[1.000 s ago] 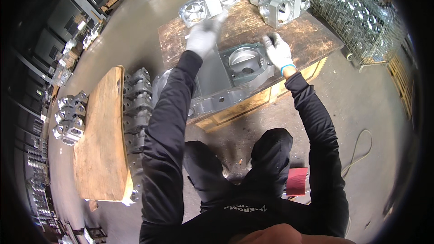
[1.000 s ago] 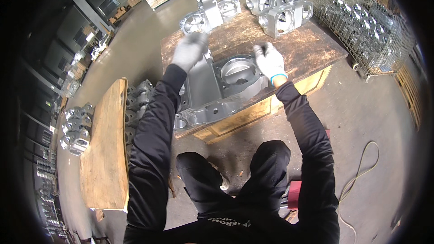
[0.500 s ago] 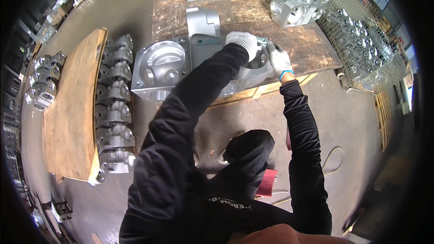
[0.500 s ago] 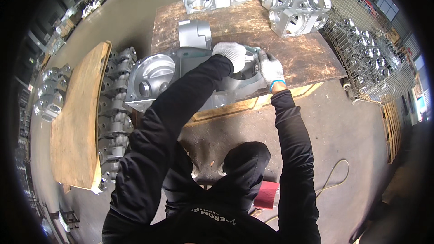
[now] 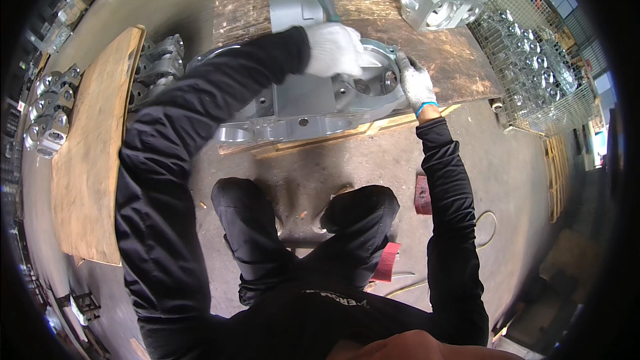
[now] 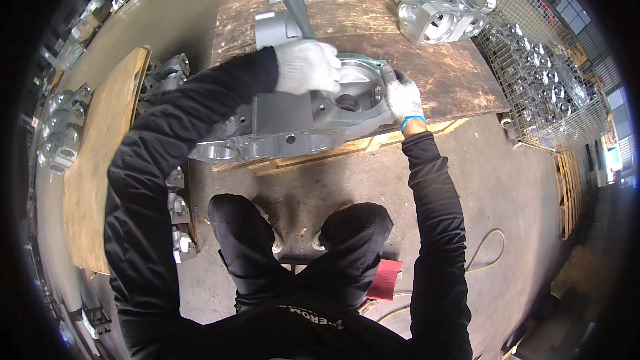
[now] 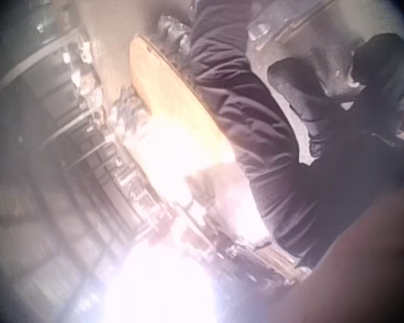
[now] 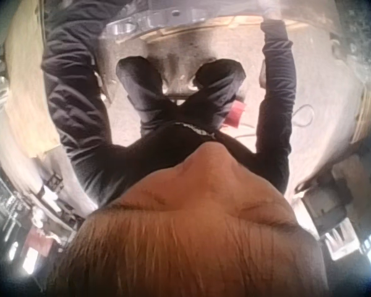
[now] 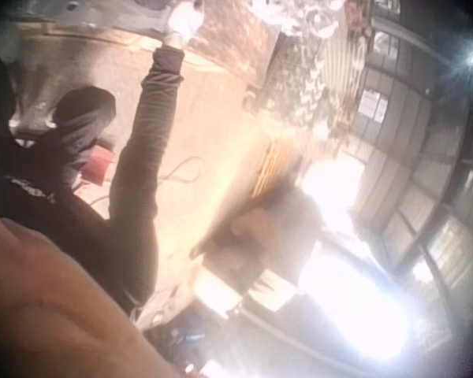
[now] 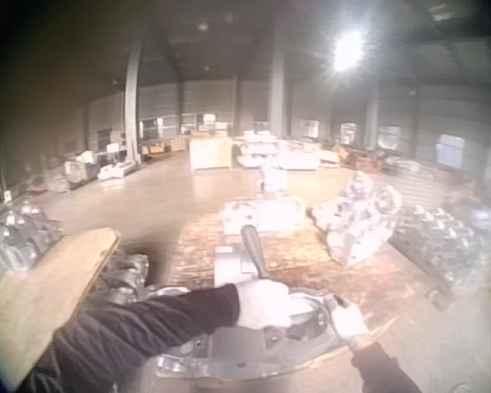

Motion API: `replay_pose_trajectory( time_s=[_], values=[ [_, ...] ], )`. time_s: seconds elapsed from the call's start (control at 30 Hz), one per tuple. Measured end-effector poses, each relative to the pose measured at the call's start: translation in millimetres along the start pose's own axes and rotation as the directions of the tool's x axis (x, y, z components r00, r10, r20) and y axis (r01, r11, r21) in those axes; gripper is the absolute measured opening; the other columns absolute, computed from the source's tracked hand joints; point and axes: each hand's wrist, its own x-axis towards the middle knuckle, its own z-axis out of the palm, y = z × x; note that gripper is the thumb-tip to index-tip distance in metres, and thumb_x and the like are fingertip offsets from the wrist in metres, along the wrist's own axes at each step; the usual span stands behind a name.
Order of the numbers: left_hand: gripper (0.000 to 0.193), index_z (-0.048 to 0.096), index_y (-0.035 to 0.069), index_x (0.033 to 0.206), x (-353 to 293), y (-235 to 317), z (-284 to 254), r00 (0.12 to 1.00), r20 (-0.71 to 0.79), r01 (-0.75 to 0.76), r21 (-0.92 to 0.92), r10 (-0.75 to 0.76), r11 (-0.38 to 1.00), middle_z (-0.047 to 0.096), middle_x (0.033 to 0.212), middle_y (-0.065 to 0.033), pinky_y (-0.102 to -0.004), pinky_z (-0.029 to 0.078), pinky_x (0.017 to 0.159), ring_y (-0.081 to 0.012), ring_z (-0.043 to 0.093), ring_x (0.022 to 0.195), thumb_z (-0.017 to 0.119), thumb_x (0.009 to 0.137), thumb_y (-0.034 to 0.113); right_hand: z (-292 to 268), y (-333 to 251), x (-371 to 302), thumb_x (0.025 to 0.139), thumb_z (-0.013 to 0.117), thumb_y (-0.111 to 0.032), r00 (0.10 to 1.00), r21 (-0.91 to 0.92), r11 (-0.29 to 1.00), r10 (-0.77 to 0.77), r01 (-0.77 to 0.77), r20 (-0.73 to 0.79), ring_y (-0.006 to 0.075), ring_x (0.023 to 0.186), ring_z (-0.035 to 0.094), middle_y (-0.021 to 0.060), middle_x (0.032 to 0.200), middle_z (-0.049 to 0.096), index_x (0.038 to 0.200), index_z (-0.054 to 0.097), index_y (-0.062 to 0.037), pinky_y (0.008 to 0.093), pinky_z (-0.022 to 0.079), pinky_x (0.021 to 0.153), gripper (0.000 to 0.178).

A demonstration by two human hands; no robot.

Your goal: The person uses a deburring tool to scrape and smooth the edges of a large metal casting on a wooden workbench. They repeatedly reposition the part to access different edges and surfaces, then place the finished piece aside and pick up another similar casting to continue the process.

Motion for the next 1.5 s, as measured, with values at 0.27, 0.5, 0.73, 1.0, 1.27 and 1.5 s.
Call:
replay_pose_trajectory(
  time_s=[0.27,0.5,0.73,1.0,1.27,1.5],
  values=[
    [0.014,0.072,0.012,0.094,9.2,-30.7,4.7,0.987,0.115,-0.108,-0.059,0.114,0.992,0.066,0.099,-0.0043,-0.0386,0.051,0.094,-0.0257,0.060,0.104,0.066,0.082,0.008,0.3,-7.3,-4.6,0.104,0.057,-0.048,1.000,0.015,1.000,0.012,-0.012,0.007,0.0348,0.104,0.070,0.0230,0.112,0.075,0.125,0.070,0.0015,0.0401,0.052,0.093,0.055],
    [0.010,0.071,0.013,0.093,17.2,-34.7,16.2,0.954,0.258,-0.153,-0.013,0.151,0.988,0.064,0.100,-0.0039,-0.0363,0.050,0.098,-0.0262,0.059,0.109,0.068,0.083,0.009,0.1,-9.8,-4.7,0.101,0.060,-0.051,1.000,-0.017,1.000,0.014,-0.014,0.004,0.0330,0.100,0.070,0.0219,0.108,0.075,0.120,0.071,0.0027,0.0395,0.052,0.091,0.058],
    [0.014,0.071,0.012,0.096,6.0,-29.2,15.9,0.936,0.344,-0.058,-0.063,0.076,0.996,0.064,0.105,-0.0037,-0.0391,0.047,0.108,-0.0258,0.057,0.118,0.067,0.084,0.007,-1.3,-21.6,-11.9,0.101,0.061,-0.051,0.998,0.076,0.996,0.053,-0.055,0.031,0.0306,0.098,0.071,0.0206,0.106,0.076,0.120,0.071,0.0032,0.0385,0.053,0.090,0.058],
    [0.021,0.070,0.013,0.100,11.8,-50.6,5.8,0.903,0.410,-0.145,0.004,0.131,0.989,0.063,0.109,-0.0033,-0.0383,0.045,0.112,-0.0254,0.056,0.123,0.068,0.080,0.006,-1.0,-22.0,-11.3,0.099,0.064,-0.054,0.996,0.058,0.994,0.091,-0.092,0.020,0.0255,0.096,0.071,0.0170,0.103,0.076,0.121,0.071,0.0028,0.0360,0.053,0.089,0.062],
    [0.026,0.071,0.015,0.104,15.1,-22.3,25.1,0.958,0.282,-0.045,-0.044,0.056,0.998,0.064,0.109,-0.0022,-0.0389,0.047,0.109,-0.0246,0.057,0.121,0.065,0.081,0.004,-1.9,-23.8,-12.2,0.099,0.066,-0.051,0.989,0.095,0.986,0.129,-0.135,0.066,0.0205,0.094,0.065,0.0138,0.105,0.075,0.122,0.070,0.0047,0.0331,0.051,0.089,0.061],
    [0.011,0.069,0.012,0.096,34.7,-2.7,52.9,0.998,-0.025,0.063,-0.068,-0.065,0.996,0.068,0.102,-0.0037,-0.0410,0.051,0.095,-0.0258,0.064,0.103,0.068,0.086,0.016,1.3,-11.9,-6.6,0.098,0.064,-0.053,0.998,0.077,0.995,0.069,-0.070,0.012,0.0264,0.097,0.070,0.0181,0.104,0.076,0.119,0.072,0.0037,0.0366,0.052,0.090,0.061]
  ],
)
